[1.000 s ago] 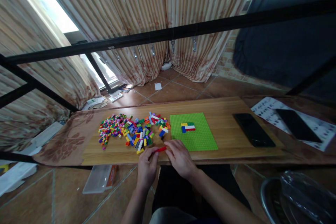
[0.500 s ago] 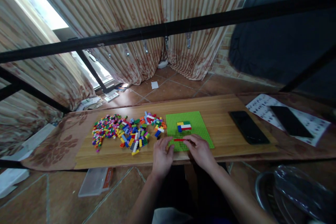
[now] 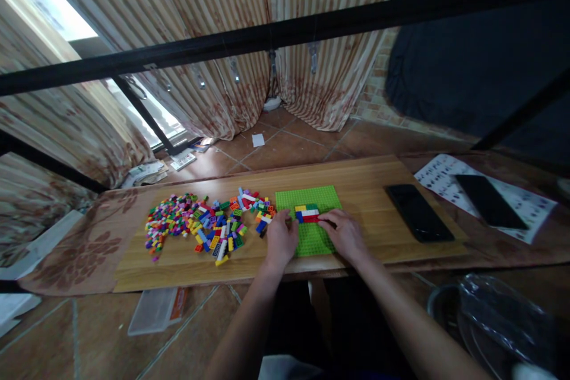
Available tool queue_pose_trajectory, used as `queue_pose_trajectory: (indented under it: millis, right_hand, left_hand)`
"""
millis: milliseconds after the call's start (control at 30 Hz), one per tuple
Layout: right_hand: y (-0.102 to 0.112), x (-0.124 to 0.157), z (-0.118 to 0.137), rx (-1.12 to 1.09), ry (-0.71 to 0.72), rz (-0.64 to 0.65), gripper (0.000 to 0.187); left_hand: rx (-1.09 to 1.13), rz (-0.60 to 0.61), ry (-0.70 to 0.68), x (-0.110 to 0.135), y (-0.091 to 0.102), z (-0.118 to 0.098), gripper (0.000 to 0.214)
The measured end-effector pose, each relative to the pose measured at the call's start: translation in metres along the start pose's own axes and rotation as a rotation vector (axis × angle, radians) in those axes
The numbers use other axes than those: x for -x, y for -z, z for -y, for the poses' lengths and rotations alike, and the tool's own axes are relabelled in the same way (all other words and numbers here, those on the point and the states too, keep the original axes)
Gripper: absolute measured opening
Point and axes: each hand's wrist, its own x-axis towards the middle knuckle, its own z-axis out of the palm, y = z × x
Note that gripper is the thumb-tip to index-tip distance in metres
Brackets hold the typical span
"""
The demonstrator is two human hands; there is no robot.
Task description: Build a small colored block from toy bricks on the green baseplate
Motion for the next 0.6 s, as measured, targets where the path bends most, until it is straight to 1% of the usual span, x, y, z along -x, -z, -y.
queue_pose_trajectory:
  millis: [133, 333, 467, 600]
  right_hand:
    - [-0.002, -0.001, -0.001, -0.024, -0.005, -0.005, 0.017]
    - [-0.004, -0.003, 0.0, -0.051, -0.049, -0.036, 0.017]
    - [-0.003, -0.003, 0.002, -0.077, -0.091, -0.058, 0.016]
    - [-0.001, -0.005, 0.004, -0.071, -0.141, -0.079, 0.019]
  left_hand:
    - [-0.06, 0.016, 0.056, -0.006, -0.004, -0.005, 0.035]
    - [-0.175, 0.038, 0.136, -0.007, -0.003, -0.019, 0.041]
    - [-0.198, 0.031, 0.176, -0.006, -0.002, -0.026, 0.041]
    - [-0.203, 0.028, 0.195, -0.006, -0.003, -0.027, 0.042]
